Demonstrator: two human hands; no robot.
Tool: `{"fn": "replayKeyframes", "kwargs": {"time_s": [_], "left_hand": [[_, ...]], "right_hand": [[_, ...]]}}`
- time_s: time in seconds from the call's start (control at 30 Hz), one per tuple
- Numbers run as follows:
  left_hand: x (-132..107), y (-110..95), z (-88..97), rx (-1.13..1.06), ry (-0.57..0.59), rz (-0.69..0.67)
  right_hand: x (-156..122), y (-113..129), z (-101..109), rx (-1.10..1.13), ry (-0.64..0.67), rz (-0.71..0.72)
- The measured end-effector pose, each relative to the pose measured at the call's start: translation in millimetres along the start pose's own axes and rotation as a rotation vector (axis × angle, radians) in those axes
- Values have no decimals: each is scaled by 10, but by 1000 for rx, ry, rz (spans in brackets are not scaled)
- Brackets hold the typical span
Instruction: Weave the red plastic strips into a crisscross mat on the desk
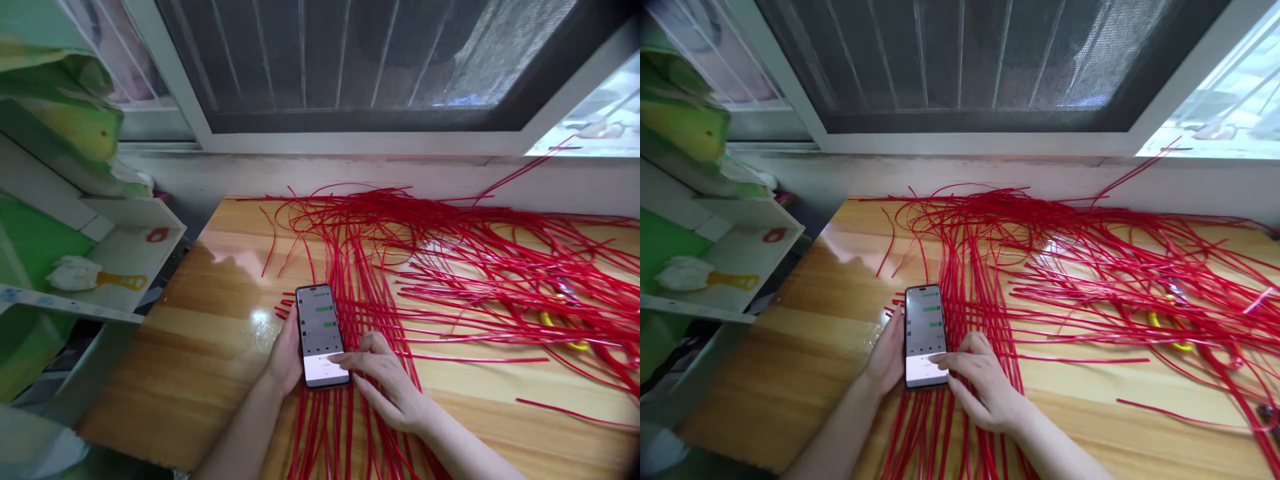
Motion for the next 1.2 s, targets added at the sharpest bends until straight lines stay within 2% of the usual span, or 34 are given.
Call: {"fn": "replayKeyframes", "kwargs": {"time_s": [0.63, 0.8, 0.9, 0.97, 1.0, 1.1, 1.2], "left_hand": [[5, 17, 35, 2, -22, 12], [-15, -30, 77, 48, -87, 15], [-123, -174, 275, 159, -196, 23], [-269, -294, 507, 289, -297, 94], [-370, -381, 666, 373, -388, 129], [-725, -696, 1128, 599, -696, 240], [-968, -1000, 1383, 729, -920, 278]], "right_hand": [[10, 50, -1, 10, 30, 35], [-25, 72, 93, 77, -76, 83], [-113, -62, 198, 97, -284, 21], [-212, -195, 297, 80, -474, -49], [-251, -259, 326, 72, -528, -82], [-298, -415, 426, 35, -606, -167], [-278, -532, 581, -33, -646, -268]]}}
Point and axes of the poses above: each hand's wrist, its own x-axis towards the middle knuckle, its own z-axis out of the back of the hand, y = z × x, the point moved 8 cm from there along x, towards the middle knuckle, and after that the axes turned 8 degrees about x, right-handed, at the moved point
